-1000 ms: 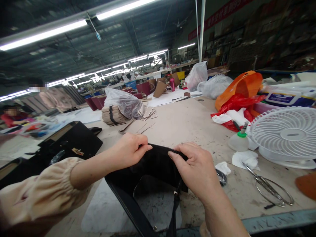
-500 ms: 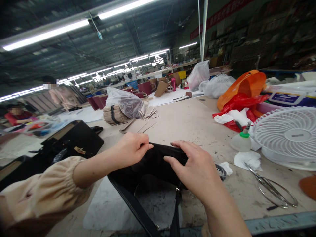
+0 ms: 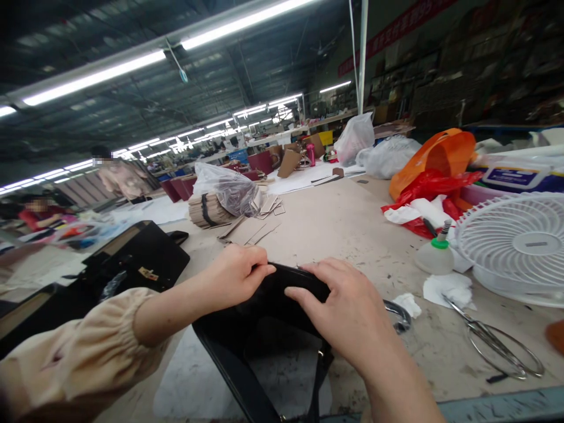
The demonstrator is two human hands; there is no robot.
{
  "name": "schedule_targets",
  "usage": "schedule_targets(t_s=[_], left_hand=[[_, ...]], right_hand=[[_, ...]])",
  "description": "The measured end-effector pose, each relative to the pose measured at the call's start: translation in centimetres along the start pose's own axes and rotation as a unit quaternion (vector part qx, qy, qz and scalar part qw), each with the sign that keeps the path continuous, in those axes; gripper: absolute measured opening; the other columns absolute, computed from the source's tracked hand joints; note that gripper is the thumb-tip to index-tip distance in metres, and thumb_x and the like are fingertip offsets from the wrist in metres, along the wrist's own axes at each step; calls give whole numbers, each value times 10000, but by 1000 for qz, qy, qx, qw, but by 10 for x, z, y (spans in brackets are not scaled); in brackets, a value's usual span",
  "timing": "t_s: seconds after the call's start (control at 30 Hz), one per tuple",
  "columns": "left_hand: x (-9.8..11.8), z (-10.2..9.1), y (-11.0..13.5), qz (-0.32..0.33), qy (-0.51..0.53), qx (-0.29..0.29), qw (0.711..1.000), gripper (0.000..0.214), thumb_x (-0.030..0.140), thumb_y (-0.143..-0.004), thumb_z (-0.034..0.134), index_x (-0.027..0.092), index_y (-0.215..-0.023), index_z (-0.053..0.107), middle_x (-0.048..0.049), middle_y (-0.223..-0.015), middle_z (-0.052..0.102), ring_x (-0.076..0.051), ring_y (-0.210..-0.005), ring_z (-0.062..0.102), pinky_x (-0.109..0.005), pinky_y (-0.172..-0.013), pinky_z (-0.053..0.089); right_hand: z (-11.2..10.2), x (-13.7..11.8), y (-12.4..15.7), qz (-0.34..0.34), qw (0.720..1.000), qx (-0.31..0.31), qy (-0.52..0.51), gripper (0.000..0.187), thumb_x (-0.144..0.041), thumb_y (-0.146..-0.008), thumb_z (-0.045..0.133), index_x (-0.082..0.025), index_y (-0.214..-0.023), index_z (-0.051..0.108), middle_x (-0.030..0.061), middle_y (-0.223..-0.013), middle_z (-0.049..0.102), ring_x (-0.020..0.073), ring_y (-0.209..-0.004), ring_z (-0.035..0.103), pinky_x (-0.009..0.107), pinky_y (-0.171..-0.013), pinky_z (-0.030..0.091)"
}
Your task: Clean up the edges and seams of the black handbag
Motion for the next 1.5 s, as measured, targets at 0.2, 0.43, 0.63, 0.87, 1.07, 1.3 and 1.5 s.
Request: schedule_targets(t_s=[0.2,0.43,0.63,0.87,1.07,1.3,1.5], left_hand=[[0,0,1,4,14,8,1000,279,318,-852,459,155,-667,588,-16,-606,578,-114,-552,484,-240,-527,304],[0,0,1,5,29,10,1000,273,309,-847,464,159,-647,575,-6,-587,561,-104,-528,453,-237,-517,290],[-1,-1,0,-5,26,5,1000,272,313,-849,459,157,-664,585,-9,-600,571,-107,-537,464,-232,-520,297],[-1,-1,1,0,21,3,1000,255,297,-849,463,158,-679,593,-17,-626,596,-116,-557,495,-232,-529,323],[0,-1,3,4,26,3,1000,271,304,-856,454,153,-668,578,-21,-629,594,-117,-567,498,-229,-537,324],[-2,-1,3,17,48,0,999,251,304,-841,486,156,-667,589,-18,-645,605,-116,-592,510,-229,-556,331],[-20,-1,5,5,100,-26,995,273,395,-780,582,161,-642,608,-14,-681,639,-114,-624,544,-214,-587,373]], right_hand=[[-2,-8,-3,-18,999,7,-33,209,-311,-836,514,-233,-750,688,24,-734,645,163,-738,591,276,-652,430],[-1,-12,-4,-39,999,27,13,263,-310,-846,497,-209,-639,623,20,-623,564,165,-678,543,295,-635,391],[1,3,2,-2,998,-20,-53,232,-410,-813,557,-248,-926,678,24,-859,657,174,-796,602,281,-682,454],[-11,7,4,-4,999,-22,-24,207,-358,-841,517,-270,-805,700,-7,-769,681,154,-712,622,265,-620,461],[-11,-9,6,-36,991,26,126,313,-454,-789,566,-253,-1003,675,22,-933,697,218,-833,632,342,-712,480],[13,-41,-2,-67,971,54,221,181,-289,-846,525,-233,-924,677,23,-829,703,186,-721,639,456,-931,365],[13,-27,-8,-21,979,36,201,119,-296,-816,565,-263,-793,677,-19,-741,679,184,-682,628,530,-974,275]])
Point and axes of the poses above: each hand's wrist, its own y-axis away from the middle knuckle, its own z-axis out of the palm, x = y × z, the point moved 9 cm from there along -y, towards the middle knuckle
